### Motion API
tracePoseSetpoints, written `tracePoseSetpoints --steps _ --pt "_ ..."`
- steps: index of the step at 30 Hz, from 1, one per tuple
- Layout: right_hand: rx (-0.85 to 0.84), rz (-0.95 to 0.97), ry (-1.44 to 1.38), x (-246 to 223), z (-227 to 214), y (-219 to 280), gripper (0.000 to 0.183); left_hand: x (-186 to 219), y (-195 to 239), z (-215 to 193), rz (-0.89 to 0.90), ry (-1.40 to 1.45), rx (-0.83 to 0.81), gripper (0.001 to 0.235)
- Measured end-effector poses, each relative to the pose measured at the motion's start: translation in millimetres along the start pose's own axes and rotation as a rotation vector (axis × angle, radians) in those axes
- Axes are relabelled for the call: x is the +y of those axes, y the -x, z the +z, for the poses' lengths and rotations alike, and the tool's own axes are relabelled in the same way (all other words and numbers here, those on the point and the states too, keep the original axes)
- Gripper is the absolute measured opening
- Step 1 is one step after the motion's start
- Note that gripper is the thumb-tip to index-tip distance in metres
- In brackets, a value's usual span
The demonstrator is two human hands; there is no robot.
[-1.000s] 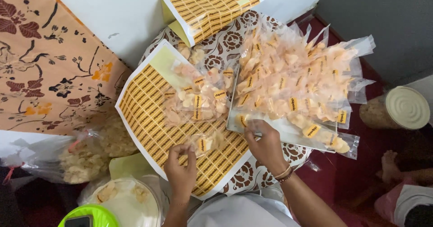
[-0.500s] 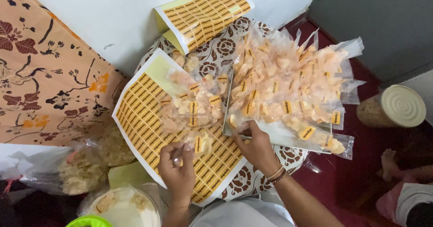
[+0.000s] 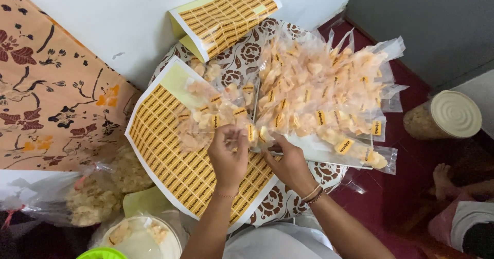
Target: The person arranges small, individually wrapped snack packets on a metal tray. They pick up the packets from a pile on a patterned tablecloth and place them neatly into rows on the tray, occasionally adjusting their positions to ensure they are aligned.
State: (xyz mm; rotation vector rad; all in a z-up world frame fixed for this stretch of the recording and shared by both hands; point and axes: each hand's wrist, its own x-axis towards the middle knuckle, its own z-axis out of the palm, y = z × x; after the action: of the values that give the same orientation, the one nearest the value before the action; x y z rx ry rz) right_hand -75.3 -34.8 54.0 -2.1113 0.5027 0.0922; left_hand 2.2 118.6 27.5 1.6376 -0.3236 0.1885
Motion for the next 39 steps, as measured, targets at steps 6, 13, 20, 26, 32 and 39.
tracePoseSetpoints --steps 6,13,20,26,32,39 --pt "0.104 -0.134 0.090 21.3 0.1 -1.9 0.064 3.4 -14.5 22.6 0.003 -0.046 -0.169 0.012" --pt "0.268 -0.378 0.234 51.7 11.9 -7.2 0.067 -20.8 -12.7 29.8 0.169 -0.097 -0.264 0.037" --pt "0.332 -0.480 0.334 77.9 25.9 -18.8 0.063 -53.8 7.3 35.9 0.237 -0.009 -0.360 0.053" --pt "0.345 -0.491 0.371 91.0 31.3 -20.8 0.061 -71.6 17.9 35.7 0.328 -0.048 -0.332 0.073" --pt "0.320 -0.466 0.341 88.5 30.0 -22.5 0.060 -75.6 16.5 36.5 0.323 -0.112 -0.331 0.078" --pt "0.272 -0.415 0.370 109.8 37.3 -29.2 0.062 -73.8 16.9 39.0 0.316 -0.127 -0.369 0.080"
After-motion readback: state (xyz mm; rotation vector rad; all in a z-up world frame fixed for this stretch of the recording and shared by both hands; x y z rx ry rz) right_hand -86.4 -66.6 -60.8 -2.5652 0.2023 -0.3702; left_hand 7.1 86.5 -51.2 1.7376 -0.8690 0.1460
